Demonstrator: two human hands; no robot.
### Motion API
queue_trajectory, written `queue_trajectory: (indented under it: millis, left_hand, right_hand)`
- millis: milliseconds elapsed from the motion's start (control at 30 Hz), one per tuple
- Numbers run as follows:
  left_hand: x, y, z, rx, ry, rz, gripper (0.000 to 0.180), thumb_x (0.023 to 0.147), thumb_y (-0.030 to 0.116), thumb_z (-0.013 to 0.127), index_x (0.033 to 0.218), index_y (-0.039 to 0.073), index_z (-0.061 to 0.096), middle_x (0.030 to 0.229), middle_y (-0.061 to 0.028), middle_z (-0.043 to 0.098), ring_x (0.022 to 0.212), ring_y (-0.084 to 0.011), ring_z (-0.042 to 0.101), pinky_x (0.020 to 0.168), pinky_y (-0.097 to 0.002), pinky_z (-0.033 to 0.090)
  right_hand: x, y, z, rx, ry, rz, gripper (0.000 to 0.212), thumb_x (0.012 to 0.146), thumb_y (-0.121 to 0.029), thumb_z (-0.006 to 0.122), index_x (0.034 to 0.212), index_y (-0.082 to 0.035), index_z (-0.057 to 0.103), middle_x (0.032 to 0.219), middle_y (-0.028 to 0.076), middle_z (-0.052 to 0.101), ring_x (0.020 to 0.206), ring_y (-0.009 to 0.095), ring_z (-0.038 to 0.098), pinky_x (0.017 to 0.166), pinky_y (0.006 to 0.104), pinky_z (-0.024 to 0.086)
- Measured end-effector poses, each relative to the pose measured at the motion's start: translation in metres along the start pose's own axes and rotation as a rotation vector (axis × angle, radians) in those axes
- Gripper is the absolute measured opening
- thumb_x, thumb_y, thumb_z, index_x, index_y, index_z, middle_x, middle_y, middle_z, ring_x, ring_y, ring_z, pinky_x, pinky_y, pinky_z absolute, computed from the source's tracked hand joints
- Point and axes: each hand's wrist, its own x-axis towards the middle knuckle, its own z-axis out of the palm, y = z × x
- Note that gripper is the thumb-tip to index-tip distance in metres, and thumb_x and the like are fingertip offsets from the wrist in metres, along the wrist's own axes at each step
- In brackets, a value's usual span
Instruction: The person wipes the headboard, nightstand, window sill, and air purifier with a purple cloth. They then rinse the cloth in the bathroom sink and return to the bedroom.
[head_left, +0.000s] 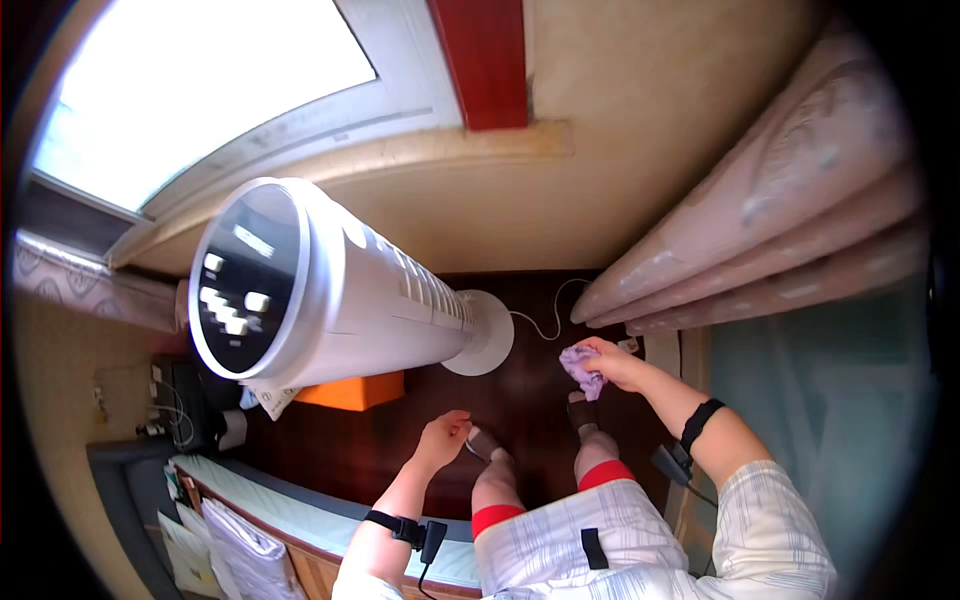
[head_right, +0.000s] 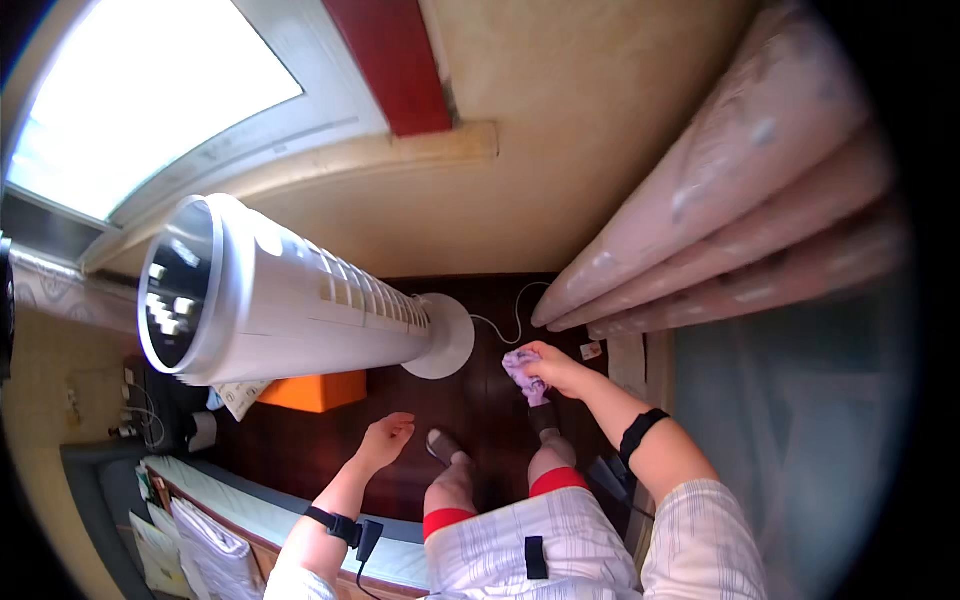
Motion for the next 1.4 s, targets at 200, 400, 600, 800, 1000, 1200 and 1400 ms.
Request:
queue_trajectory:
  millis: [200, 400, 600, 800, 1000, 1200, 1400]
  left_hand:
    - [0.069, -0.143, 0.059, -0.12, 0.025, -0.216, 0.034, 0.088, 0.023, 0.062, 0.115, 0.002, 0.063, 0.104, -0.0151, 0.069, 0.095, -0.0254, 0.067, 0.083, -0.0347, 0.052]
    - [0.152, -0.274, 0.086, -0.064, 0.06, -0.323, 0.048, 0.085, 0.025, 0.068, 0.126, 0.003, 0.055, 0.107, -0.0171, 0.068, 0.1, -0.0268, 0.066, 0.087, -0.0351, 0.051]
    - [0.22, -0.332, 0.088, 0.037, 0.04, -0.347, 0.066, 0.081, 0.022, 0.073, 0.138, 0.006, 0.043, 0.122, -0.0171, 0.059, 0.105, -0.0255, 0.061, 0.089, -0.0342, 0.05]
    - [0.269, -0.335, 0.084, -0.149, 0.024, -0.153, 0.084, 0.07, 0.016, 0.083, 0.14, 0.006, 0.038, 0.134, -0.0124, 0.05, 0.126, -0.0253, 0.045, 0.106, -0.0383, 0.036]
    - [0.267, -0.301, 0.074, 0.044, 0.066, -0.11, 0.078, 0.069, 0.019, 0.086, 0.134, 0.006, 0.046, 0.134, -0.0102, 0.05, 0.125, -0.0229, 0.046, 0.103, -0.0364, 0.04]
    - [0.268, -0.305, 0.089, -0.405, 0.162, -0.187, 0.069, 0.076, 0.023, 0.082, 0.133, 0.005, 0.048, 0.127, -0.0075, 0.056, 0.117, -0.0206, 0.051, 0.097, -0.0341, 0.044]
    - [0.261, -0.32, 0.091, 0.077, 0.175, -0.246, 0.05, 0.086, 0.026, 0.072, 0.128, 0.005, 0.054, 0.124, -0.0076, 0.059, 0.114, -0.0213, 0.053, 0.096, -0.0351, 0.045]
  right_hand:
    - [0.144, 0.067, -0.032, -0.461, -0.005, 0.076, 0.048, 0.072, -0.006, 0.061, 0.119, -0.003, 0.056, 0.104, 0.012, 0.064, 0.092, 0.02, 0.063, 0.075, 0.0345, 0.053]
    - [0.297, 0.151, -0.042, -0.746, -0.074, 0.106, 0.048, 0.071, -0.004, 0.06, 0.119, -0.007, 0.057, 0.098, 0.012, 0.065, 0.085, 0.021, 0.064, 0.071, 0.0337, 0.053]
    - [0.432, 0.223, -0.043, -0.948, -0.198, 0.192, 0.051, 0.073, -0.009, 0.062, 0.124, -0.012, 0.057, 0.103, 0.018, 0.066, 0.084, 0.026, 0.066, 0.068, 0.0379, 0.054]
    - [0.533, 0.252, -0.051, -0.798, -0.081, 0.221, 0.062, 0.079, -0.015, 0.062, 0.135, -0.006, 0.039, 0.101, 0.016, 0.065, 0.079, 0.023, 0.064, 0.064, 0.0365, 0.052]
    - [0.591, 0.218, -0.05, -0.145, 0.144, -0.074, 0.06, 0.085, -0.006, 0.054, 0.141, -0.003, 0.034, 0.083, 0.012, 0.064, 0.068, 0.022, 0.065, 0.052, 0.0358, 0.051]
    - [0.636, 0.189, 0.003, -0.575, 0.075, -0.643, 0.053, 0.079, 0.006, 0.051, 0.13, -0.007, 0.053, 0.118, 0.017, 0.059, 0.105, 0.031, 0.061, 0.087, 0.036, 0.05]
    - [0.652, 0.207, 0.054, -1.093, -0.278, -1.004, 0.06, 0.077, 0.007, 0.052, 0.133, -0.013, 0.051, 0.141, 0.015, 0.045, 0.13, 0.034, 0.043, 0.108, 0.0399, 0.037]
